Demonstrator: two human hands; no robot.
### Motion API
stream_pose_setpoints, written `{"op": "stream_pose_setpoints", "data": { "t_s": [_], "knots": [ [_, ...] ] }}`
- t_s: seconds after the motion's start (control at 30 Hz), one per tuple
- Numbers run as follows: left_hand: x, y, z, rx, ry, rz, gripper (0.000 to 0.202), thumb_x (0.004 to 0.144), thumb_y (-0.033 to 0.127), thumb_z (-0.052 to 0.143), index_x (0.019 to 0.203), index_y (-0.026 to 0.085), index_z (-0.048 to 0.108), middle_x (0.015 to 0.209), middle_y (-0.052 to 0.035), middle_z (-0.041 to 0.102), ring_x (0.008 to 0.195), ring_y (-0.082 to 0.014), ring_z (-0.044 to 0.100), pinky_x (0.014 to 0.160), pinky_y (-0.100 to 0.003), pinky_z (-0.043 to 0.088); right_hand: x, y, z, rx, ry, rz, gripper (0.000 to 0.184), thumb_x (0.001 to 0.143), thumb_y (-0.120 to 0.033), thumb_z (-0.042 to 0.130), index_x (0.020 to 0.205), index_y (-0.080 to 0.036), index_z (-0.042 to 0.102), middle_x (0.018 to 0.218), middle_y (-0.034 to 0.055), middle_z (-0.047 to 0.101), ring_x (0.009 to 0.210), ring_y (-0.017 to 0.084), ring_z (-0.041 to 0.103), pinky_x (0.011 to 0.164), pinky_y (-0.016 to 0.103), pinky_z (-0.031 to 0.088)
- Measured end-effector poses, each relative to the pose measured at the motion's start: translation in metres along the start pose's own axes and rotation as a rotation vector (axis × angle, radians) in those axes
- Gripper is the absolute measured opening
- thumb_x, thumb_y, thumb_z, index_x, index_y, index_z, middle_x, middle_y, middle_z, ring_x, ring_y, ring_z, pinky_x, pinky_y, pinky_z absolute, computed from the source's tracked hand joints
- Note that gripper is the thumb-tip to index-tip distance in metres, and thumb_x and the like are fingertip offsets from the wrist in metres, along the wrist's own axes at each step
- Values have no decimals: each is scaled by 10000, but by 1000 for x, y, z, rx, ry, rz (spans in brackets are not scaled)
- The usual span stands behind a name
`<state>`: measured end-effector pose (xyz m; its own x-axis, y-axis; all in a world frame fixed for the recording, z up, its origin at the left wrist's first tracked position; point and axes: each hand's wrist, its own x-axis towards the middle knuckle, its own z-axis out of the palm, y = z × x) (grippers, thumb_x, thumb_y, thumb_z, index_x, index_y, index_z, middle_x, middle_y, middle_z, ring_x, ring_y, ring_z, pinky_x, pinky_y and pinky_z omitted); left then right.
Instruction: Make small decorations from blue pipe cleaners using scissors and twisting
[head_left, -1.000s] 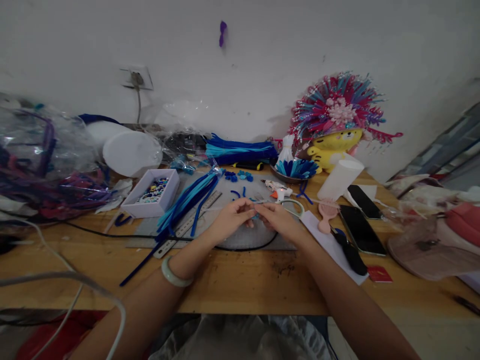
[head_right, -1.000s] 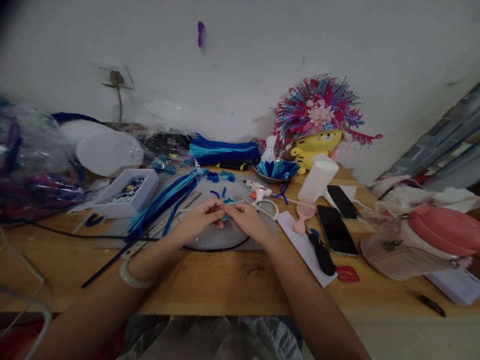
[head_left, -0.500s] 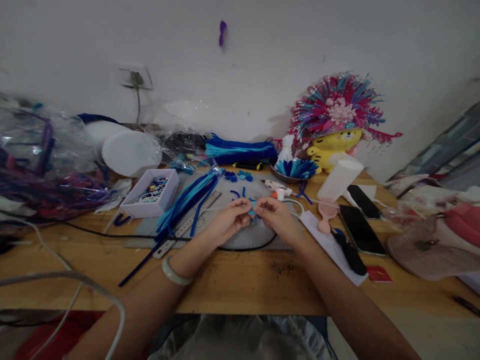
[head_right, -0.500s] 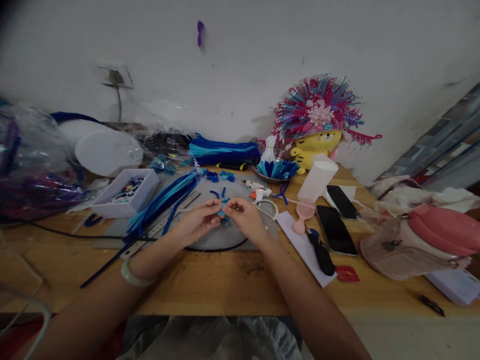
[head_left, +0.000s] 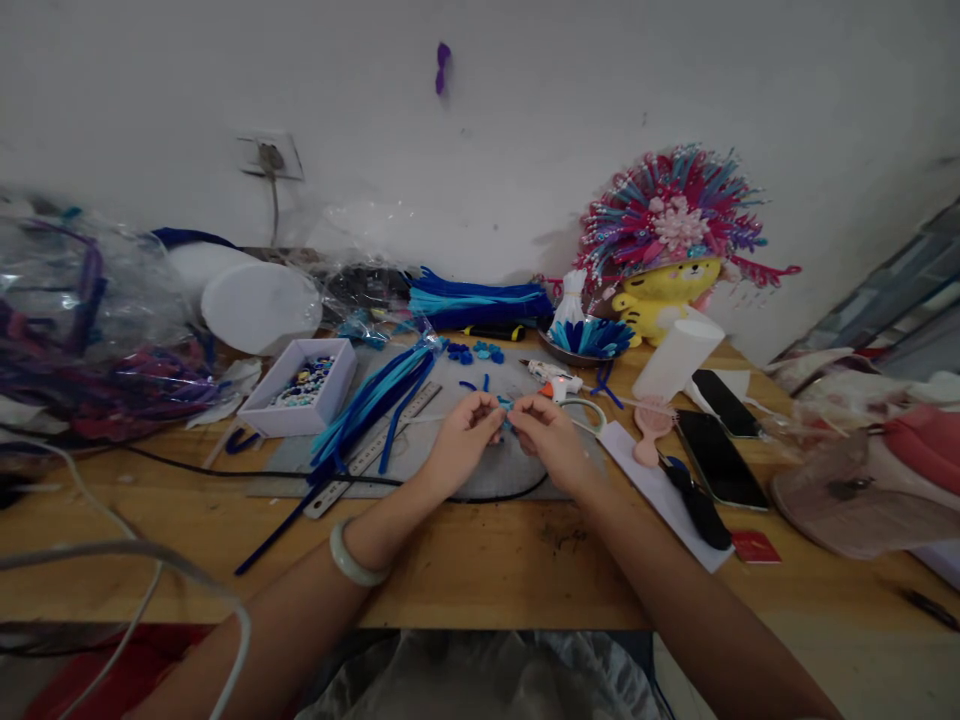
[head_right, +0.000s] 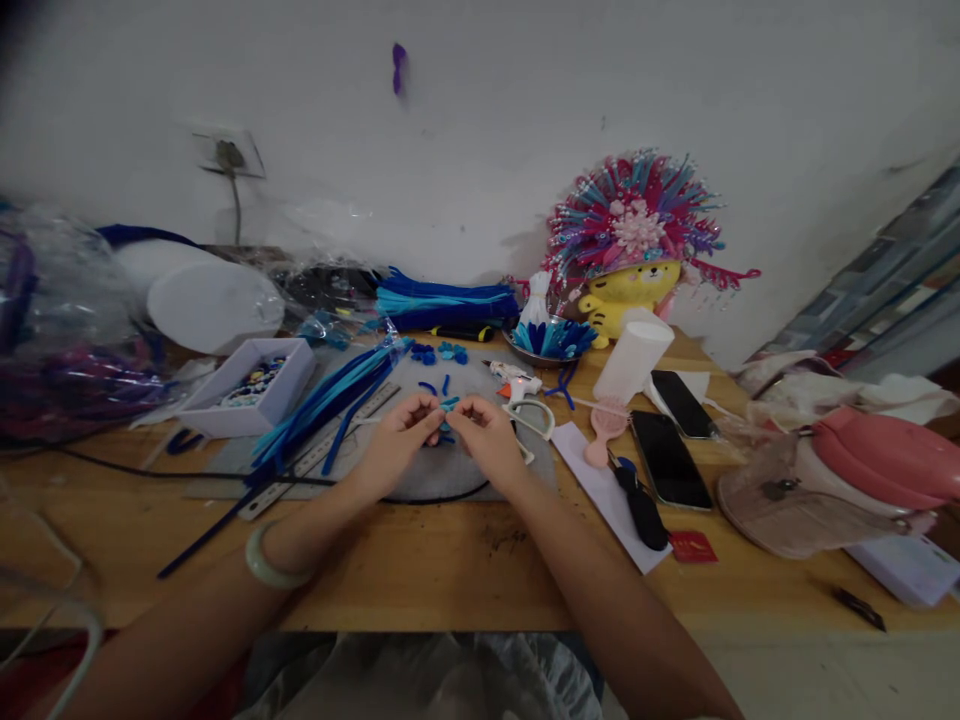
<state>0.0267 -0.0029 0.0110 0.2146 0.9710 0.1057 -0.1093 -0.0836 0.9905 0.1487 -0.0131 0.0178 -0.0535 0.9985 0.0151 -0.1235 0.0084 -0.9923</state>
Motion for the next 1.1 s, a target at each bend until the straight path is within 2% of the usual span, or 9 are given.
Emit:
{"op": "stream_pose_setpoints", "data": {
  "t_s": [0.13,0.23,0.37,0.47,0.6,0.73,0.83,1.0,1.1],
  "knots": [
    [-5,-2,0,294,61,181,72,729,258,507,728,187,494,605,41,472,571,-91,438,554,-213,351,-3,0,8,316,29,200,173,613,-229,557,546,-178,407,445,-90,337,330,13,186,326,181,121],
    [-4,-3,-1,335,58,211,72,727,256,513,738,186,505,631,34,503,581,-94,458,570,-218,358,-3,0,8,378,-9,291,174,604,-231,578,547,-163,428,479,-82,367,342,6,191,329,176,133],
    [3,-2,-4,64,4,42,114,744,287,492,760,175,477,522,56,498,490,-83,473,532,-214,372,2,0,0,280,17,135,209,619,-331,622,610,-159,503,561,-50,467,391,27,326,360,185,213],
    [6,-2,-5,-94,-5,-42,132,729,292,510,760,165,491,513,44,546,493,-82,509,543,-211,392,7,1,-5,150,47,32,232,631,-385,616,662,-167,546,608,-35,515,422,47,378,391,203,271],
    [6,-1,-7,-179,-20,-104,174,692,309,555,770,158,516,531,23,586,525,-100,559,554,-224,415,11,3,-11,1,20,2,220,640,-376,618,667,-164,566,498,-52,470,431,62,380,424,210,291],
    [6,0,-7,-128,-23,-108,179,683,314,560,760,154,535,530,18,579,525,-113,563,546,-237,420,10,2,-13,-95,17,-9,219,661,-375,596,646,-157,577,469,-51,462,443,66,383,449,213,310],
    [7,2,-7,-10,19,-48,147,687,289,550,760,161,550,586,23,574,555,-103,543,556,-230,413,9,1,-12,-148,1,-19,206,650,-360,609,656,-156,581,497,-44,492,457,68,411,466,214,332],
    [6,6,-10,213,24,56,150,715,277,516,614,168,501,542,48,455,532,-79,435,536,-204,358,10,1,-12,-168,1,-22,182,644,-336,613,654,-159,574,539,-28,545,500,84,481,519,228,383],
    [6,5,-12,301,-7,77,164,732,303,499,631,174,494,538,47,427,527,-87,402,514,-206,328,11,0,-13,-193,-12,-22,160,644,-320,607,628,-165,572,536,-30,548,506,89,488,529,231,389]
  ]
}}
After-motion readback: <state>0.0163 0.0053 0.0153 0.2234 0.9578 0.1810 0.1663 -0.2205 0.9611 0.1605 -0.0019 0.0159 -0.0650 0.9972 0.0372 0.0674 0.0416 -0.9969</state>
